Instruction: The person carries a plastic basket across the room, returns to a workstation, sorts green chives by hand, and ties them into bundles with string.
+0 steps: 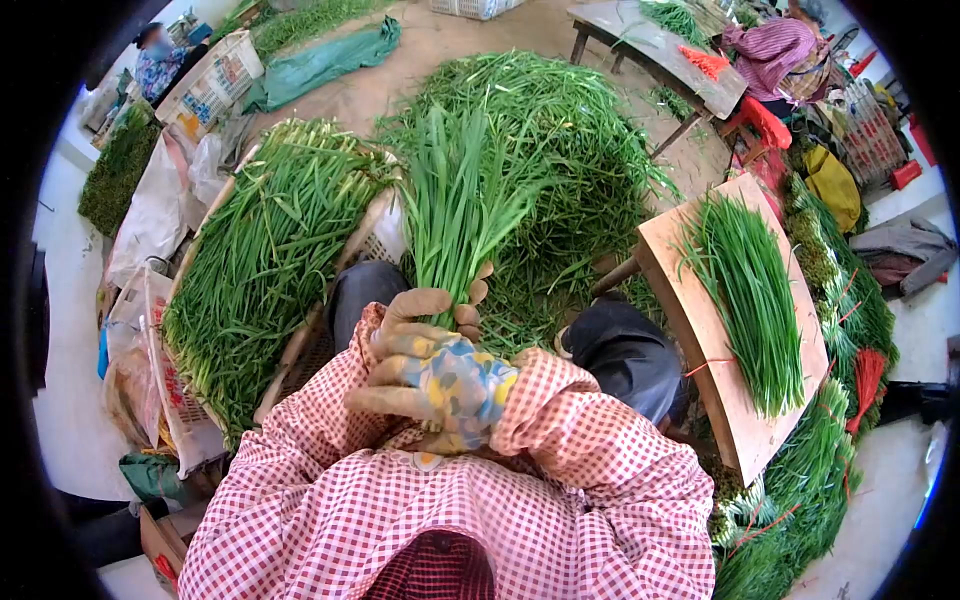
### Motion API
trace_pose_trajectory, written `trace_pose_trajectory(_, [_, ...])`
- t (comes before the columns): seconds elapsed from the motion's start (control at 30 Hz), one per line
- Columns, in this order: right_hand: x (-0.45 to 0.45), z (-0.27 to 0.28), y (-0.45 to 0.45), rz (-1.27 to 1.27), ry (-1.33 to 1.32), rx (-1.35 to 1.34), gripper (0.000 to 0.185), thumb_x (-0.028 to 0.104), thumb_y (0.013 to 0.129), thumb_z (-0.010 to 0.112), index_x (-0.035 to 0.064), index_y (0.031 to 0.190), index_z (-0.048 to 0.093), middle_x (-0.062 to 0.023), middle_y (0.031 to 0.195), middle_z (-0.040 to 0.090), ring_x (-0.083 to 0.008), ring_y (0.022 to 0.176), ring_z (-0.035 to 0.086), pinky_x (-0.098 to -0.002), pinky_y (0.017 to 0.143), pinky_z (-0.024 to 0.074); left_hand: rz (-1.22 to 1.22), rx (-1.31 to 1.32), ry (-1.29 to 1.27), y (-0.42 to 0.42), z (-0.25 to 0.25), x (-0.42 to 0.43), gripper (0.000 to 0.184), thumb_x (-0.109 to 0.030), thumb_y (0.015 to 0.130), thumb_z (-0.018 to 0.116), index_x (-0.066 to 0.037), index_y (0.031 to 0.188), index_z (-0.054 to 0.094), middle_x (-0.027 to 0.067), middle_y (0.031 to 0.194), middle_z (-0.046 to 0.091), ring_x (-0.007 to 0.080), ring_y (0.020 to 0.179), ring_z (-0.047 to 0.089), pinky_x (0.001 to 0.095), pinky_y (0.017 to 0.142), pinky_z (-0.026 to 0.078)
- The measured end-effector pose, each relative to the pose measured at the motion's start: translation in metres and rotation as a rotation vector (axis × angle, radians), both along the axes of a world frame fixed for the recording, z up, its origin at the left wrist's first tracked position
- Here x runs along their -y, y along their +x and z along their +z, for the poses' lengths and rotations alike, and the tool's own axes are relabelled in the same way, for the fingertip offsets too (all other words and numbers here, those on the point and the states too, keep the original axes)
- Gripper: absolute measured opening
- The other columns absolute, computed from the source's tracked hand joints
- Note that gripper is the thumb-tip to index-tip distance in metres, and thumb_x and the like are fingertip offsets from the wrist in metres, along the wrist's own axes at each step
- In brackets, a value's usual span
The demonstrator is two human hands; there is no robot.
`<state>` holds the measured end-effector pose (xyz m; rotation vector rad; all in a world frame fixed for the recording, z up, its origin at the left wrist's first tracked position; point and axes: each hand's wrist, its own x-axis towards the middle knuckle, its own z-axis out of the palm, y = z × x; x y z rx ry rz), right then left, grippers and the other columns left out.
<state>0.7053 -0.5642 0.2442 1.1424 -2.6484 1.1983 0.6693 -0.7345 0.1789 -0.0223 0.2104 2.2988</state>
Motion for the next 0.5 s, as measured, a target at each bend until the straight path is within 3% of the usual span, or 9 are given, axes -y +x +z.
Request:
trace_pose_trajectory(0.03, [-0.007,0.004,0.002,-0.003,-0.065,0.055,0.032,0.02,0.073,0.077,0.0037,0.094,0.059,-0.005,0.083,0.062,-0.0131,0.074,0.061,-0.0276,0.068,0.0495,-0.005,-0.007,-0.093,-0.003,0.002,-0.001,0.049,-0.011,0.088,0.059,-0.007,0.134,0.045,0.0088,0.121,0.059,0.0189,0.098,0.061,0.0365,0.087,0.053])
trace_pose_trajectory(0.1, [-0.03,0.013,0.008,-0.062,-0.227,0.217,0.034,0.02,0.071,0.079,0.003,0.092,0.059,-0.0048,0.082,0.062,-0.0127,0.073,0.06,-0.027,0.067,0.0491,-0.043,-0.013,-0.038,-0.012,0.005,-0.015,0.049,-0.01,0.084,0.062,-0.007,0.131,0.047,0.0092,0.115,0.061,0.0189,0.092,0.063,0.0362,0.082,0.054])
trace_pose_trajectory(0.23, [-0.099,-0.005,0.01,-0.512,-0.535,0.668,0.039,0.025,0.072,0.081,0.0018,0.095,0.058,-0.0041,0.083,0.062,-0.0107,0.071,0.059,-0.0259,0.065,0.0487,-0.034,-0.369,-0.474,-0.02,0.026,-0.053,0.057,-0.008,0.069,0.075,-0.002,0.12,0.051,0.0085,0.102,0.063,0.0194,0.079,0.063,0.0344,0.072,0.054])
trace_pose_trajectory(0.3, [-0.133,-0.037,0.003,-0.443,-0.695,0.595,0.074,0.036,0.074,0.08,-0.0009,0.126,0.044,-0.0129,0.097,0.057,-0.0164,0.072,0.058,-0.0278,0.063,0.0496,-0.214,-0.56,-0.567,-0.03,0.018,-0.079,0.054,-0.005,0.07,0.076,-0.004,0.119,0.054,0.0068,0.106,0.063,0.0215,0.093,0.064,0.0357,0.081,0.052])
trace_pose_trajectory(0.33, [-0.145,-0.031,0.002,-0.473,-0.705,0.581,0.074,0.036,0.074,0.08,-0.0009,0.126,0.044,-0.0129,0.097,0.057,-0.0164,0.072,0.058,-0.0278,0.063,0.0496,-0.244,-0.573,-0.556,-0.03,0.022,-0.101,0.054,-0.005,0.07,0.076,-0.004,0.119,0.054,0.0068,0.106,0.063,0.0215,0.093,0.064,0.0357,0.081,0.052])
trace_pose_trajectory(0.4, [-0.165,-0.007,-0.013,-0.339,-0.694,0.305,0.074,0.047,0.083,0.063,0.0021,0.135,0.037,-0.0206,0.118,0.051,-0.0271,0.094,0.059,-0.0342,0.067,0.0534,-0.064,-0.876,-0.565,-0.028,0.04,-0.156,0.058,-0.005,0.067,0.078,-0.004,0.119,0.054,0.0079,0.11,0.062,0.0225,0.102,0.06,0.0359,0.09,0.047])
trace_pose_trajectory(0.43, [-0.177,0.005,-0.023,-0.303,-0.699,0.227,0.074,0.047,0.084,0.062,0.0021,0.136,0.035,-0.0222,0.124,0.046,-0.0291,0.101,0.056,-0.0374,0.075,0.0516,-0.039,-1.017,-0.467,-0.036,0.046,-0.179,0.055,-0.002,0.071,0.074,-0.004,0.121,0.051,0.0072,0.112,0.061,0.0188,0.101,0.059,0.0326,0.086,0.05])
trace_pose_trajectory(0.5, [-0.21,0.031,-0.04,-0.348,-0.805,0.313,0.075,0.047,0.086,0.059,0.0019,0.139,0.032,-0.0252,0.136,0.037,-0.0331,0.115,0.05,-0.0438,0.089,0.048,0.099,-1.437,-0.548,-0.06,0.061,-0.222,0.056,-0.006,0.07,0.077,-0.004,0.119,0.049,0.0073,0.11,0.062,0.0176,0.101,0.059,0.0326,0.088,0.049])
